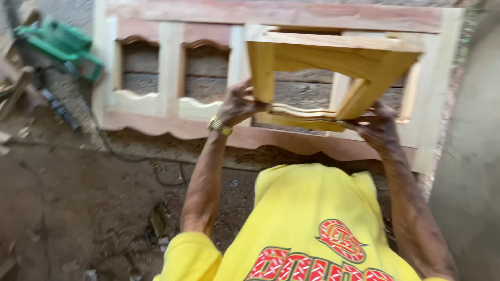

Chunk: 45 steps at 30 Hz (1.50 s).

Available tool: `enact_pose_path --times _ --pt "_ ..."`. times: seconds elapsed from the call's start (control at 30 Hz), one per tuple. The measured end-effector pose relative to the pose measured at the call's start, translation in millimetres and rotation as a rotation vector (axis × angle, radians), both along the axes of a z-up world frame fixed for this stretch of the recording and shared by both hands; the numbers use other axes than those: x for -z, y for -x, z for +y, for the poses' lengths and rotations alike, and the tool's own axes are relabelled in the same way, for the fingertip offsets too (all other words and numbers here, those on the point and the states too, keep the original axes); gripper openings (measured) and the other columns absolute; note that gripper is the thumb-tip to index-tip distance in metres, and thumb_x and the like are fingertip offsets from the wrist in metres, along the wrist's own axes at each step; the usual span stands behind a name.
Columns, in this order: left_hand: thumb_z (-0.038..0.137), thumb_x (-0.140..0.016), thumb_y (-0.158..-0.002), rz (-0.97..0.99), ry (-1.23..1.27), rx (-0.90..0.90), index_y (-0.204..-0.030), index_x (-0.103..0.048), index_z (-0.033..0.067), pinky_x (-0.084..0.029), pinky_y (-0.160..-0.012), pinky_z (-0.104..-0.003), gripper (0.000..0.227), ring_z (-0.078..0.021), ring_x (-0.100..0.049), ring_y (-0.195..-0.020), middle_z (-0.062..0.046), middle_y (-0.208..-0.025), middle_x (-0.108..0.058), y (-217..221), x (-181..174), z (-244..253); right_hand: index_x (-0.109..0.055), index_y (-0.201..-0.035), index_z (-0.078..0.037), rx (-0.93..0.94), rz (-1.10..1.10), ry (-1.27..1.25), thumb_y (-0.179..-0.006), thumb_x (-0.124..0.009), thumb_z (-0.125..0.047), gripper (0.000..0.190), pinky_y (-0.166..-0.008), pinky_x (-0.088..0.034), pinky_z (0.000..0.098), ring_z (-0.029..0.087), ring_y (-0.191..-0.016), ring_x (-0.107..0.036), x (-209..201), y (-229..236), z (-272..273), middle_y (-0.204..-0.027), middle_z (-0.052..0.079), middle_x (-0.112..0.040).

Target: Planing wooden components and fitting a frame into a larger furniture structure.

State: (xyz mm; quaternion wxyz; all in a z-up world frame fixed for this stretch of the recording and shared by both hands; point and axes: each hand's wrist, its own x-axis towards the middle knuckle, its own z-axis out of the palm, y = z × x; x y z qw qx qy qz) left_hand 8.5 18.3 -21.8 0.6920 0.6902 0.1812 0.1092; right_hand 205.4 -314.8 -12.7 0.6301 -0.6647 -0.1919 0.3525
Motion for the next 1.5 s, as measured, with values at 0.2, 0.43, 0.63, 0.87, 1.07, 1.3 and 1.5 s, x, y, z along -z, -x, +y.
enact_pose_path --times 0.2,0.43,0.63,0.87,1.07,1.3,1.5 --pt "0.011 -0.093 -0.068 -0.13 -0.401 0.088 -0.124 -0.066 0.009 -0.07 -0.073 -0.026 0.062 -0.0204 -0.077 -0.09 -0.013 -0.111 -0.076 10 3 6 -0.056 -0.135 0.0 -0.081 -0.501 0.096 -0.071 -0.087 0.007 0.071 -0.085 -0.065 0.0363 0.031 -0.098 -0.072 26 19 -5 -0.115 0.018 -0.07" --pt "0.01 -0.094 -0.064 -0.067 -0.239 0.043 -0.116 -0.07 0.0134 -0.071 -0.074 -0.028 0.057 -0.0199 -0.076 -0.09 -0.007 -0.106 -0.076 36 20 3 -0.056 -0.132 0.007 -0.075 -0.534 0.109 -0.07 -0.087 0.012 0.069 -0.085 -0.064 0.0382 0.031 -0.097 -0.07 26 40 -2 -0.116 0.022 -0.069" --pt "0.011 -0.095 -0.062 -0.089 -0.242 0.03 -0.119 -0.069 0.0129 -0.071 -0.073 -0.028 0.063 -0.02 -0.077 -0.091 -0.009 -0.105 -0.078 44 20 8 -0.06 -0.127 0.008 -0.087 -0.53 0.093 -0.074 -0.086 0.011 0.059 -0.085 -0.064 0.0354 0.028 -0.094 -0.071 18 45 5 -0.11 0.02 -0.07" --pt "0.013 -0.096 -0.061 -0.086 -0.26 0.04 -0.117 -0.068 0.01 -0.07 -0.077 -0.029 0.062 -0.0219 -0.079 -0.091 -0.012 -0.104 -0.079 43 23 15 -0.061 -0.116 0.006 -0.238 -0.671 0.192 -0.08 -0.085 0.002 0.044 -0.075 -0.064 0.0334 0.028 -0.088 -0.074 -4 30 10 -0.107 0.02 -0.074" --pt "0.007 -0.1 -0.061 -0.188 0.014 -0.163 -0.106 -0.075 0.0027 -0.066 -0.072 -0.032 0.051 -0.0162 -0.069 -0.079 -0.004 -0.083 -0.066 29 23 5 -0.053 -0.121 0.004 -0.059 -0.572 0.332 -0.092 -0.088 -0.02 0.051 -0.076 -0.059 0.0475 0.043 -0.093 -0.07 27 18 22 -0.104 0.026 -0.07" --pt "0.025 -0.093 -0.073 -0.378 -0.101 -0.276 -0.111 -0.068 -0.0021 -0.059 -0.08 -0.039 0.053 -0.0295 -0.071 -0.089 -0.023 -0.092 -0.065 10 -119 -92 -0.057 -0.11 0.016 0.263 -0.446 0.364 -0.113 -0.055 -0.031 0.047 -0.077 -0.05 0.0539 0.045 -0.098 -0.064 75 52 20 -0.094 0.039 -0.062" --pt "0.046 -0.08 -0.08 -0.226 -0.066 -0.185 -0.152 -0.042 -0.0017 -0.057 -0.08 -0.044 0.094 -0.0341 -0.066 -0.102 -0.024 -0.114 -0.06 17 -124 -114 -0.068 -0.105 0.009 0.219 -0.258 0.453 -0.1 -0.06 -0.028 0.039 -0.088 -0.054 0.0462 0.037 -0.096 -0.069 -4 150 49 -0.093 0.028 -0.069"
